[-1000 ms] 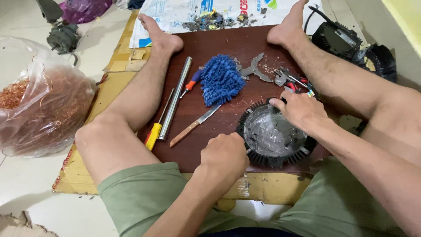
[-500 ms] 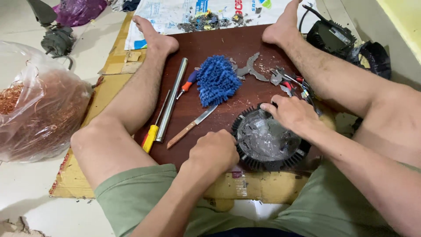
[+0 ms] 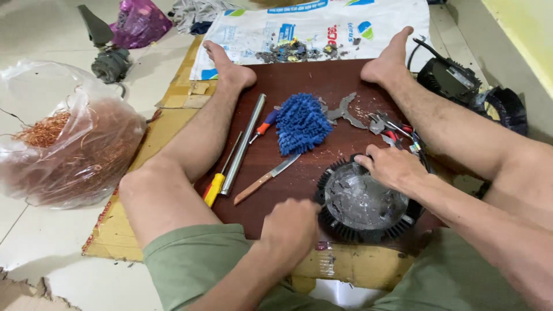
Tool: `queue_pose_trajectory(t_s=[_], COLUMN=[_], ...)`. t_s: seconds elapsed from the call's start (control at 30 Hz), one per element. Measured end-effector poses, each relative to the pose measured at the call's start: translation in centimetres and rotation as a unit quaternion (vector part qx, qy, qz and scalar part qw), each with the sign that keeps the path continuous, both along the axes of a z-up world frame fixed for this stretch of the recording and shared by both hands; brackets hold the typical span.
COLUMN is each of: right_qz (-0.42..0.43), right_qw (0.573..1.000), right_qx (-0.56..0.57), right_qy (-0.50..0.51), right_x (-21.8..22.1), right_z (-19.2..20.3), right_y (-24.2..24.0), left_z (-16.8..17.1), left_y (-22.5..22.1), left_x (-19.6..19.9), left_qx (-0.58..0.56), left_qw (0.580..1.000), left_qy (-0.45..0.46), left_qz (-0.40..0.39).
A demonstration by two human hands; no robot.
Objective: The person scrapes debris or sealant from a circular metal component using a thin metal pick.
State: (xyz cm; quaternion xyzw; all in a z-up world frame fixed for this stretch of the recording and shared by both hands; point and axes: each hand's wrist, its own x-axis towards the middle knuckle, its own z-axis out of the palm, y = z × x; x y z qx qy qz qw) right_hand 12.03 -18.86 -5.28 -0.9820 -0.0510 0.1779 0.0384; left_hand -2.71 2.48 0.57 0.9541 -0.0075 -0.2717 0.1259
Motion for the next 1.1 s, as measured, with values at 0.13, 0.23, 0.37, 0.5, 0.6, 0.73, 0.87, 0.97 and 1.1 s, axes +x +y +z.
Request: queue_pose_trajectory(t_s=[0.13,0.23,0.37,0.5,0.6,0.73,0.87,0.97,1.1], right_qz=[0.003,-0.011,-0.014,-0.020,-0.019,-0.010,0.083,0.143,0.008], right_qw=[1.000,0.999,1.000,1.000,1.000,0.999,0.974,0.951,0.994], right_qx=[-0.004,-0.029,-0.016,-0.012,0.006,0.013,0.032,0.005,0.034], right_qy=[-0.018,-0.023,-0.011,-0.018,-0.016,-0.046,-0.210,-0.273,-0.106], right_x=[-0.1,0.1,0.3,0.1,-0.7,-1.2,-1.2,-2.4,-3.1], right_z=[-0.2,-0.5,-0.7,-0.7,0.6,0.2,-2.6,-2.2,1.6], right_y=[0.0,-0.3,-0.6,-0.6,0.0,-0.2,-1.5,-1.2,-0.4], left_z=[-2.9,-4.1,-4.5,-4.6,-3.4,-2.3,-0.1,0.8,2.6], left_y=[-0.2,0.1,0.2,-1.3,-1.5,-2.1,-1.2,0.2,0.7], left_x=[-0.4,0.8,1.2,0.4,1.8,3.7,3.0,1.3,-0.2], left_qx=[0.017,-0.124,-0.136,-0.013,-0.121,-0.120,-0.109,-0.115,-0.106], left_qw=[0.998,0.987,0.985,0.998,0.991,0.991,0.992,0.991,0.993], left_qy=[-0.048,0.010,-0.007,-0.060,-0.049,-0.027,-0.027,-0.030,0.023], left_qz=[-0.035,0.104,0.107,-0.003,0.038,0.049,0.063,0.067,0.045])
